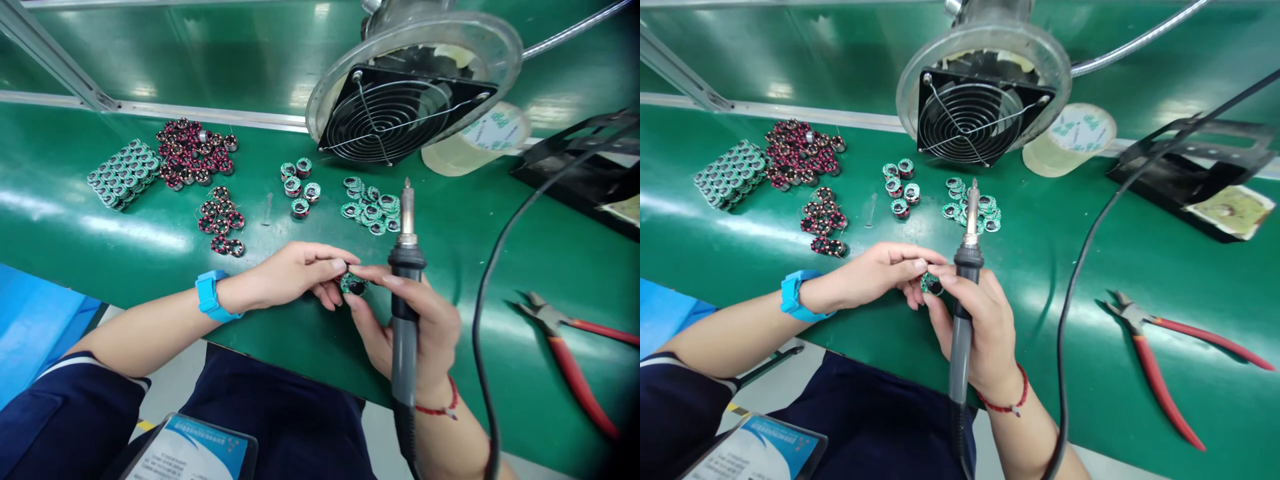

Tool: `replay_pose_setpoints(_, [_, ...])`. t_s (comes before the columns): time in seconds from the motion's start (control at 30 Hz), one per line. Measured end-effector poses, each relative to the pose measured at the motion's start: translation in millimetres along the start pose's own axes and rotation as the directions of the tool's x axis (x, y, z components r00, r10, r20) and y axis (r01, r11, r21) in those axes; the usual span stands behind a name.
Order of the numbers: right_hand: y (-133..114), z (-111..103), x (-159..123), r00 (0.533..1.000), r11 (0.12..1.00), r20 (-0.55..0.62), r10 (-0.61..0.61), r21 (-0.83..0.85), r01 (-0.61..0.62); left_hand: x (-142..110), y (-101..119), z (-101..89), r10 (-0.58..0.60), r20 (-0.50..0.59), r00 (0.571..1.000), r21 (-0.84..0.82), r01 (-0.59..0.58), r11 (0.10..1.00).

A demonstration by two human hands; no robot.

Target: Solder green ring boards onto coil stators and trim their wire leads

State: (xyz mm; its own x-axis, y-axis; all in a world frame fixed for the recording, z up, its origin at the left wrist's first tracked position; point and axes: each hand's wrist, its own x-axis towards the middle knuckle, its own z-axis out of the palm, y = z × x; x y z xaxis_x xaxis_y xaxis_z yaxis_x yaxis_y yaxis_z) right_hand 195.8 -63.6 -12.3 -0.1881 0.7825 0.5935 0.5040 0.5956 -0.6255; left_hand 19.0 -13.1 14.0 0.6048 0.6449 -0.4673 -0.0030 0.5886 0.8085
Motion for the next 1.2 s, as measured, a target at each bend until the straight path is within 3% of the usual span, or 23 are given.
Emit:
replay_pose_setpoints(0.2, [-0.6,8.5,-0.3,0.996,0.986,0.035,0.078,-0.152,-0.072,-2.9,-11.4,4.6,0.127,-0.069,0.989,0.16,-0.115,0.98])
replay_pose_setpoints(0.37, [-0.8,9.4,1.6,0.994,0.969,0.08,0.069,-0.244,-0.047,-4.2,-13.7,4.5,0.191,-0.004,0.982,0.17,-0.187,0.967])
replay_pose_setpoints(0.47, [-0.2,7.6,0.9,0.991,0.974,0.106,0.076,-0.219,-0.051,-4.8,-2.2,-3.2,0.181,-0.112,0.977,0.23,-0.152,0.961])
replay_pose_setpoints(0.53, [2.0,5.9,-1.5,0.99,0.98,0.085,0.11,-0.176,-0.094,-6.9,8.6,-15.6,0.261,-0.221,0.94,0.427,-0.147,0.892])
replay_pose_setpoints(0.67, [9.4,3.0,-9.1,0.98,0.974,0.027,0.197,-0.116,-0.193,-9.3,21.2,-46.7,0.401,-0.293,0.868,0.806,-0.001,0.592])
replay_pose_setpoints(0.73, [11.8,2.5,-12.1,0.976,0.972,0.012,0.216,-0.103,-0.213,-6.6,20.6,-57.1,0.476,-0.334,0.814,0.861,0.058,0.505])
replay_pose_setpoints(0.83, [11.6,1.4,-12.9,0.978,0.972,0.001,0.21,-0.103,-0.209,-0.8,18.3,-62.2,0.613,-0.382,0.692,0.891,0.098,0.444])
replay_pose_setpoints(0.93, [8.6,-1.2,-10.3,0.981,0.976,-0.016,0.192,-0.106,-0.192,3.7,21.7,-61.1,0.74,-0.29,0.607,0.955,0.135,0.264])
replay_pose_setpoints(1.0, [6.6,-3.1,-8.3,0.981,0.975,-0.032,0.191,-0.11,-0.194,9.0,26.8,-61.0,0.754,-0.162,0.637,0.984,0.16,0.077])
replay_pose_setpoints(1.07, [5.4,-4.5,-7.0,0.979,0.972,-0.044,0.2,-0.117,-0.204,18.8,32.7,-63.2,0.688,-0.06,0.723,0.984,0.161,-0.083])
replay_pose_setpoints(1.13, [4.9,-5.5,-6.5,0.978,0.97,-0.054,0.202,-0.123,-0.208,32.4,38.7,-67.8,0.592,0.012,0.806,0.974,0.123,-0.188])
replay_pose_setpoints(1.2, [4.9,-6.7,-6.2,0.979,0.971,-0.069,0.192,-0.13,-0.199,45.9,45.0,-74.1,0.515,0.063,0.855,0.962,0.086,-0.261])
